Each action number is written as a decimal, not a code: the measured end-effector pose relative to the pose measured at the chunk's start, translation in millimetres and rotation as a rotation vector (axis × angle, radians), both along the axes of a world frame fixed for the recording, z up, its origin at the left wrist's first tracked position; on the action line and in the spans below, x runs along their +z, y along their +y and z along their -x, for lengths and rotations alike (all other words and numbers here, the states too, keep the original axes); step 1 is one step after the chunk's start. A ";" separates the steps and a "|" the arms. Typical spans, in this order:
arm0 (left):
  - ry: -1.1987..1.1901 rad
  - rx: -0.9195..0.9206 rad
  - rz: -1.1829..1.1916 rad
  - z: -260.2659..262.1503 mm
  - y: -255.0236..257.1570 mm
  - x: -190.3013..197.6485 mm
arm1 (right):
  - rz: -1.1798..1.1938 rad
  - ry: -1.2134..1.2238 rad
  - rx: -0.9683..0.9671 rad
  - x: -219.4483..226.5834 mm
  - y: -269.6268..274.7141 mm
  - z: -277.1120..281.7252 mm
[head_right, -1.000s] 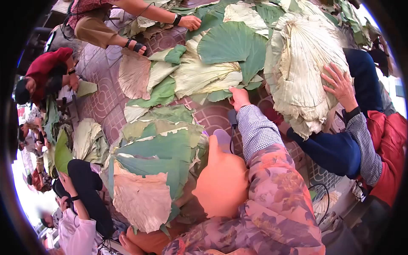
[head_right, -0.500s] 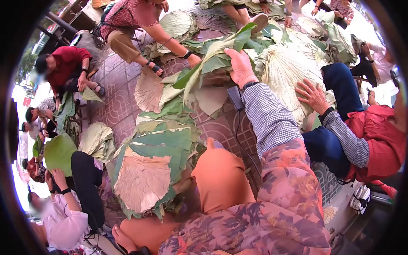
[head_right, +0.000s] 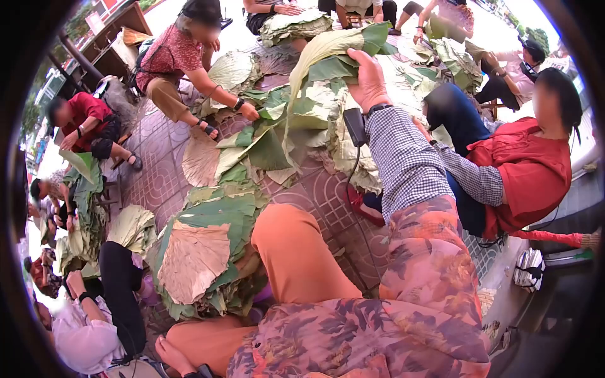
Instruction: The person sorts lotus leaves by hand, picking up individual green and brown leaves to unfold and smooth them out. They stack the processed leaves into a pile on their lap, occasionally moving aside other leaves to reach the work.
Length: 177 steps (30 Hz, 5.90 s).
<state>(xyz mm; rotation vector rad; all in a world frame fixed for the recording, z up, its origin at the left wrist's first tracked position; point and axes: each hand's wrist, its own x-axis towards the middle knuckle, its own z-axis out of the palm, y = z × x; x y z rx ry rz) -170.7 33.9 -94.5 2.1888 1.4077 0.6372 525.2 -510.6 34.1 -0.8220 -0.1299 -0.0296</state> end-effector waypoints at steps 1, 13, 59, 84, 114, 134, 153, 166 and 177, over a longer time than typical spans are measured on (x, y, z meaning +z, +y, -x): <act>0.006 0.005 -0.009 0.9 -0.6 0.0 | -0.010 -0.010 -0.027 5.1 -15.6 2.3; 0.091 0.067 -0.074 -43.1 -53.5 54.0 | 0.721 0.551 -0.539 -115.3 -227.7 29.4; -0.062 0.068 0.100 -4.7 -15.0 11.9 | 0.364 0.390 -0.280 -167.7 -32.0 201.3; 0.058 0.138 0.119 -19.9 -27.2 26.0 | 0.621 0.675 0.430 -310.6 69.2 118.0; 0.159 0.107 0.069 -18.6 -15.8 27.7 | 0.351 0.862 0.151 -419.6 175.6 20.3; 0.158 0.172 0.153 -55.2 -22.6 34.7 | 0.277 0.799 0.120 -545.0 197.9 -58.1; 0.057 0.101 0.109 -17.5 -21.0 21.7 | 1.198 0.185 0.206 -291.7 68.2 137.0; -0.170 0.143 0.122 24.7 -20.8 -3.0 | 1.270 -0.283 0.076 -118.0 85.3 140.8; -0.153 0.099 0.077 22.8 -18.2 0.2 | 1.230 -0.521 -0.500 -1.9 19.1 68.7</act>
